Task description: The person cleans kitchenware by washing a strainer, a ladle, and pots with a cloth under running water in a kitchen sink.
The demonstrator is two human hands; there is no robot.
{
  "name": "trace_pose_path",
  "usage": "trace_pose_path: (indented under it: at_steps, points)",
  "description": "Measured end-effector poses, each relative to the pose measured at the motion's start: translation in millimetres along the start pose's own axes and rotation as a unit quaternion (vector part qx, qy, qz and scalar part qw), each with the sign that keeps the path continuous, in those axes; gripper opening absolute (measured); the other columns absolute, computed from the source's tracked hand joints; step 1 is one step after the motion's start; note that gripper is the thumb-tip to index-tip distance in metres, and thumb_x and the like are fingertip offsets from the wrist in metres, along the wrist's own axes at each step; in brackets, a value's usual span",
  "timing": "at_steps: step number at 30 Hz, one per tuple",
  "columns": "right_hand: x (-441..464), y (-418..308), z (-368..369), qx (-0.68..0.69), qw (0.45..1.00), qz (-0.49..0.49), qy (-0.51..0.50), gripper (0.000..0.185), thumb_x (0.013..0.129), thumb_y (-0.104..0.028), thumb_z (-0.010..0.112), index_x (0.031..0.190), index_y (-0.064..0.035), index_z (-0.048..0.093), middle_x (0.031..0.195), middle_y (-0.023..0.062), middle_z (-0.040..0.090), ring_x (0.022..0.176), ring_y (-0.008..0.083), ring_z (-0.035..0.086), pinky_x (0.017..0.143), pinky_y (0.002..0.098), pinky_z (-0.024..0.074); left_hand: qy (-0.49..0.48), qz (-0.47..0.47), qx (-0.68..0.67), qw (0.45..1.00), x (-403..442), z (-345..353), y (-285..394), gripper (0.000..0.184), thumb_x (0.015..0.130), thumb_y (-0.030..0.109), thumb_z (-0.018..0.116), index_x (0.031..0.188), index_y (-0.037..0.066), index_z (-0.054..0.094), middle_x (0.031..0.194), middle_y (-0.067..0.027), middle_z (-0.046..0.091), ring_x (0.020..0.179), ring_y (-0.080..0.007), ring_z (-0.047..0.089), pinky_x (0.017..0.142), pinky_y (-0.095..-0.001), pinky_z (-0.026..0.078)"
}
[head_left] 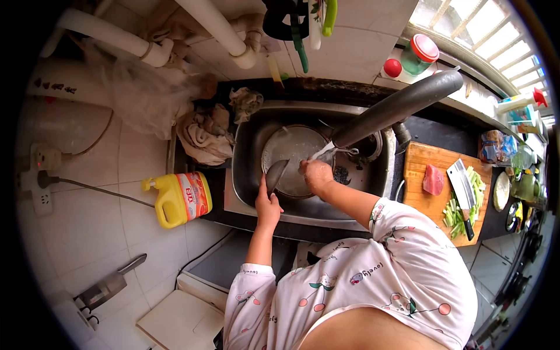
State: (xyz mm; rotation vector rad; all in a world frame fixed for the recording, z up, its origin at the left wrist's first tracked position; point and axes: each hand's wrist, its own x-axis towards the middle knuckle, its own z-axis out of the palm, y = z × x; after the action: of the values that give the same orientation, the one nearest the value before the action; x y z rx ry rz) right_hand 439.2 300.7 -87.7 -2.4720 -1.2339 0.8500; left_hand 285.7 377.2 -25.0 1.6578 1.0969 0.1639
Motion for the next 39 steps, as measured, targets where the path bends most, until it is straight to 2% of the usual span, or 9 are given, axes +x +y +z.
trace_pose_path:
  at_steps: [2,5,12,16,23,29,33,36,39]
  points:
    - [-10.4,15.9,5.8,0.059,0.994,-0.023,0.089,0.026,0.072,-0.011,0.050,0.098,-0.0079,0.055,0.098,0.0147,0.056,0.092,0.0338,0.054,0.077,0.0376,0.0460,0.070,0.239,0.228,0.941,5.5,-1.0,-14.7,0.063,0.075,-0.008,0.043,0.133,0.013,0.030,0.125,-0.0241,0.040,0.102,-0.0366,0.052,0.076,-0.0374,0.049]
    - [-5.9,32.6,24.6,0.309,0.939,0.009,0.151,0.029,0.079,-0.016,0.051,0.105,-0.0029,0.054,0.094,0.0124,0.059,0.093,0.0255,0.054,0.080,0.0342,0.0438,0.046,0.204,0.281,0.937,-4.8,8.3,10.1,0.062,0.075,-0.007,0.046,0.132,0.014,0.033,0.130,-0.0257,0.033,0.111,-0.0413,0.042,0.090,-0.0391,0.040]
    - [-0.6,37.5,11.5,0.829,0.503,0.239,0.061,0.028,0.088,-0.012,0.050,0.114,-0.0014,0.051,0.098,0.0060,0.058,0.086,0.0151,0.054,0.078,0.0286,0.0435,-0.038,0.169,-0.027,0.985,1.3,46.7,20.9,0.058,0.074,-0.004,0.059,0.127,0.005,0.036,0.134,-0.0191,0.028,0.088,-0.0226,0.054,0.071,-0.0298,0.047]
    - [4.7,50.2,8.6,0.837,0.510,0.170,0.102,0.024,0.089,-0.014,0.047,0.110,-0.0024,0.055,0.100,0.0070,0.059,0.085,0.0155,0.054,0.078,0.0278,0.0434,-0.153,-0.078,-0.388,0.906,27.2,64.2,-6.3,0.043,0.082,0.003,0.055,0.121,0.002,0.038,0.118,-0.0110,0.047,0.087,-0.0166,0.056,0.069,-0.0291,0.049]
    - [-3.8,33.0,-27.2,0.335,0.884,-0.022,0.324,0.026,0.082,-0.015,0.049,0.102,-0.0002,0.059,0.108,0.0170,0.054,0.102,0.0302,0.050,0.089,0.0365,0.0379,-0.220,-0.083,-0.358,0.904,28.7,80.3,26.9,0.023,0.086,0.001,0.048,0.108,0.005,0.046,0.101,-0.0071,0.057,0.088,-0.0170,0.058,0.074,-0.0320,0.050]
    - [26.7,23.6,-43.3,0.339,0.936,0.094,0.024,0.032,0.077,-0.022,0.048,0.100,-0.0021,0.057,0.093,0.0205,0.059,0.085,0.0349,0.058,0.075,0.0410,0.0456,-0.193,-0.026,-0.227,0.954,14.3,91.8,30.2,0.027,0.080,-0.007,0.048,0.105,0.002,0.050,0.096,-0.0083,0.058,0.083,-0.0148,0.058,0.061,-0.0292,0.052]
    - [-0.4,-14.8,-32.7,0.161,0.914,-0.057,0.367,0.032,0.083,-0.029,0.040,0.093,-0.0067,0.062,0.095,0.0171,0.060,0.087,0.0347,0.057,0.074,0.0426,0.0459,-0.123,-0.002,-0.180,0.976,15.5,85.4,26.7,0.024,0.078,-0.008,0.050,0.100,0.003,0.052,0.094,-0.0066,0.059,0.078,-0.0122,0.058,0.056,-0.0256,0.050]
    - [17.2,-14.7,-72.9,0.212,0.971,0.103,-0.035,0.026,0.082,-0.023,0.044,0.092,-0.0067,0.061,0.101,0.0140,0.058,0.091,0.0331,0.056,0.076,0.0422,0.0453,-0.123,-0.030,-0.213,0.969,8.4,84.9,30.4,0.019,0.082,-0.003,0.050,0.099,0.004,0.052,0.093,-0.0047,0.059,0.076,-0.0109,0.057,0.054,-0.0250,0.050]
    - [9.2,-29.3,-59.9,0.244,0.958,0.102,0.110,0.022,0.080,-0.017,0.047,0.091,-0.0052,0.061,0.102,0.0131,0.058,0.095,0.0320,0.054,0.079,0.0401,0.0445,-0.097,-0.051,-0.262,0.959,17.1,79.9,25.2,0.014,0.085,0.001,0.047,0.099,0.002,0.051,0.090,-0.0070,0.058,0.076,-0.0149,0.058,0.057,-0.0265,0.051]
